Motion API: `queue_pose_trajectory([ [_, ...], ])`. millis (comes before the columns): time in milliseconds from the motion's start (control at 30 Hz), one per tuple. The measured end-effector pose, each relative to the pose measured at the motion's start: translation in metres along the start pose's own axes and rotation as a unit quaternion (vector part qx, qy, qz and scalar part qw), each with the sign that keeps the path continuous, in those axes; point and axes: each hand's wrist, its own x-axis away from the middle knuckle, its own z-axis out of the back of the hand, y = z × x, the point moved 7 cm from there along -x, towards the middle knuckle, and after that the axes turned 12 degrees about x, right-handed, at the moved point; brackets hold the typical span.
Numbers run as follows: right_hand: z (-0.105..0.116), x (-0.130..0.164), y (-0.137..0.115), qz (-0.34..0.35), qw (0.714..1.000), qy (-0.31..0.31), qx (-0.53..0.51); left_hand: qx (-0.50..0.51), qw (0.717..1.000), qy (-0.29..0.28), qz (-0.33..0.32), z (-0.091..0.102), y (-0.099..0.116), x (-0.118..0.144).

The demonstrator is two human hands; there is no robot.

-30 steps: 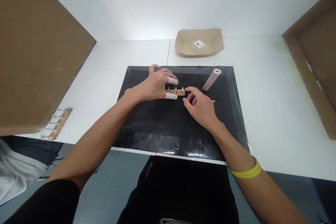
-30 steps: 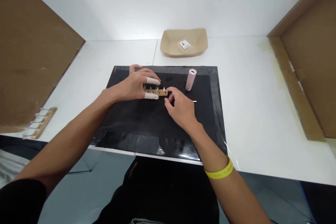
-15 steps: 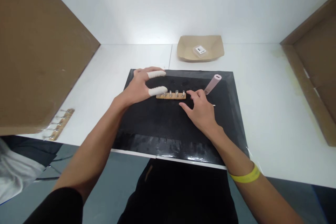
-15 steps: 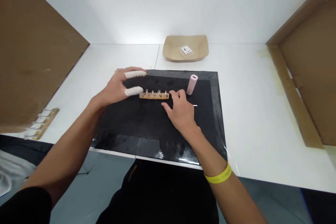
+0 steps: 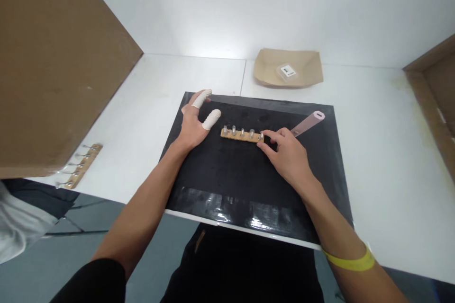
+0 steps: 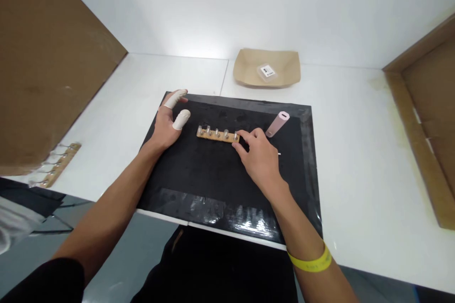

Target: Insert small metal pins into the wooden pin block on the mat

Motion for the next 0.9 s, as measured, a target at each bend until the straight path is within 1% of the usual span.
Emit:
queue_pose_trajectory([
  [133,0.002,0.0033,0.0012,0.021,1.0,0.003,-0.015,-0.015,1.0,0.013,-0.003,-0.0003,0.0002,0.0047],
  [267,0.0027,0.0052,0.0006,0.04,0.999,-0.006,-0.026,-0.025,1.0,0.004,0.01,-0.003,0.0008,0.0045],
  [400,0.0019,0.0039,0.0024,0.027,0.999,-0.015,-0.033,-0.009,1.0,-0.003,0.026,-0.0042,0.0014,0.0032],
  [567,0.0018,0.0011,0.004,0.019,0.998,-0.012,-0.051,-0.008,1.0,-0.007,0.024,-0.0039,0.0016,0.0028],
  [700,0.0042,0.0014,0.0053,0.01,0.995,0.003,-0.101,-0.024,0.999,-0.017,0.019,-0.0044,0.0011,0.0027],
  [900,0.0025,0.0015,0.0073,-0.017,0.988,-0.015,-0.154,-0.016,1.0,-0.02,0.018,-0.006,0.0005,0.003],
])
